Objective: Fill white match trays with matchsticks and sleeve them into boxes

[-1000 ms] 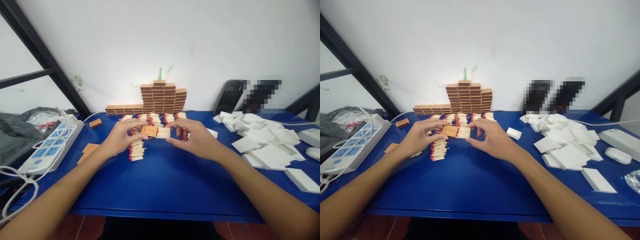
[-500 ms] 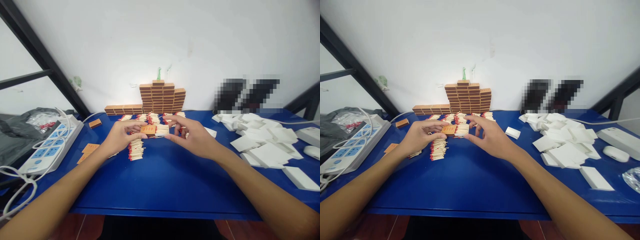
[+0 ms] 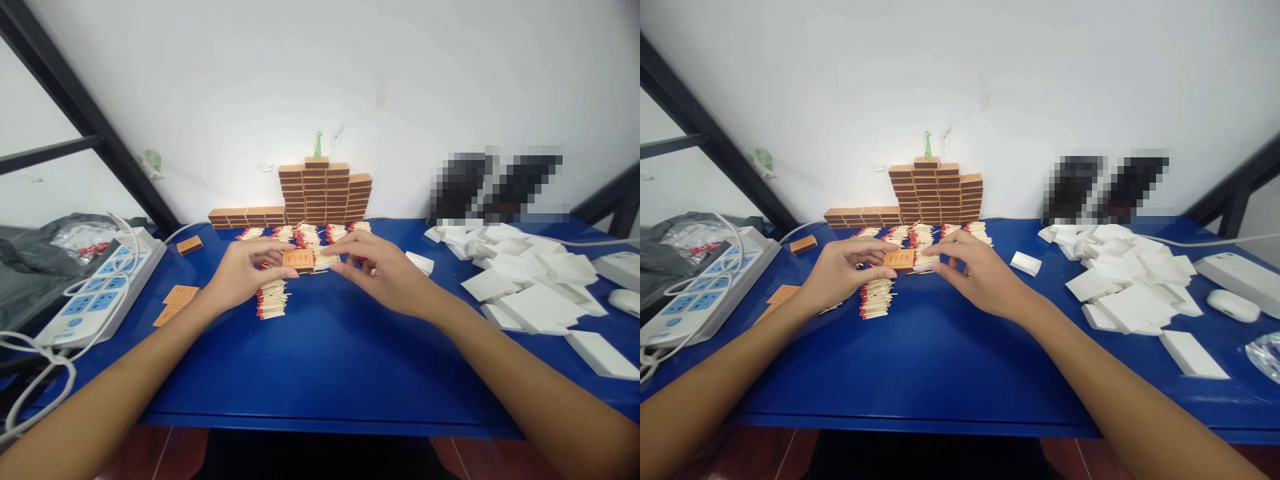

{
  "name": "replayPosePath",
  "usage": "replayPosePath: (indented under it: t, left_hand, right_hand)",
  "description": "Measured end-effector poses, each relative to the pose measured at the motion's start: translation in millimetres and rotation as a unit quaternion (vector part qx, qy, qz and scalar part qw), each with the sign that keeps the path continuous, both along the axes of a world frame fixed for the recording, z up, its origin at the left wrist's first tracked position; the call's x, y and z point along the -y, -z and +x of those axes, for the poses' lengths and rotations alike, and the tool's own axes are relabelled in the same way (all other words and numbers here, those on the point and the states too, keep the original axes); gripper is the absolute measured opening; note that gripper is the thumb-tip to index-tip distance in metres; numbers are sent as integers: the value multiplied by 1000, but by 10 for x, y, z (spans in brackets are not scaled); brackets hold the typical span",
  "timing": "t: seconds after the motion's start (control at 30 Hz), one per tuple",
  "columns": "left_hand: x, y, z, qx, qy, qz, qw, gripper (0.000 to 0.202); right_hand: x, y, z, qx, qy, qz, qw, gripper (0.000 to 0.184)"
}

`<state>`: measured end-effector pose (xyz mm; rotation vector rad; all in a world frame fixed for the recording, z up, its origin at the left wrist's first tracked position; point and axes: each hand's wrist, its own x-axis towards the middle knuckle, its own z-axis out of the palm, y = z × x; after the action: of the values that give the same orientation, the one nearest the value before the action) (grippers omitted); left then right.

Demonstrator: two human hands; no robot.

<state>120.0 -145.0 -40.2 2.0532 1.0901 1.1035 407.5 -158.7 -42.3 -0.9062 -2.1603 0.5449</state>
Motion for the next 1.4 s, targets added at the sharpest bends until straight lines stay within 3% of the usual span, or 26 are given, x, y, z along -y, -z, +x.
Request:
replayPosePath:
  t: [0.37, 0.57, 0.77, 1.1, 1.27, 1.33, 1.4]
  left_hand:
    - [40, 10, 37, 4, 6, -41, 999, 56]
    - [42, 1, 37, 31, -21, -58, 998, 61]
    - [50, 15, 68, 112, -36, -72, 990, 60]
    - [76, 19, 96, 93, -11, -70, 993, 60]
    - [141, 59, 191, 155, 1, -75, 985, 55]
    - [178, 56, 233, 180, -3, -68, 981, 54]
    - [208, 42, 259, 185, -10, -52, 981, 54]
  right_hand:
    - [13, 0, -14, 14, 13, 15, 1000, 32]
    - [-5, 30, -28, -50, 41, -36, 997, 38]
    - [3, 20, -108, -164, 71, -161, 971, 56]
    - [2, 65, -139, -192, 56, -194, 960, 58]
    - [137, 134, -308, -255, 80, -184, 946, 66]
    - [235, 166, -395, -248, 93, -190, 945, 66]
    - [327, 192, -451, -219, 65, -195, 954, 70]
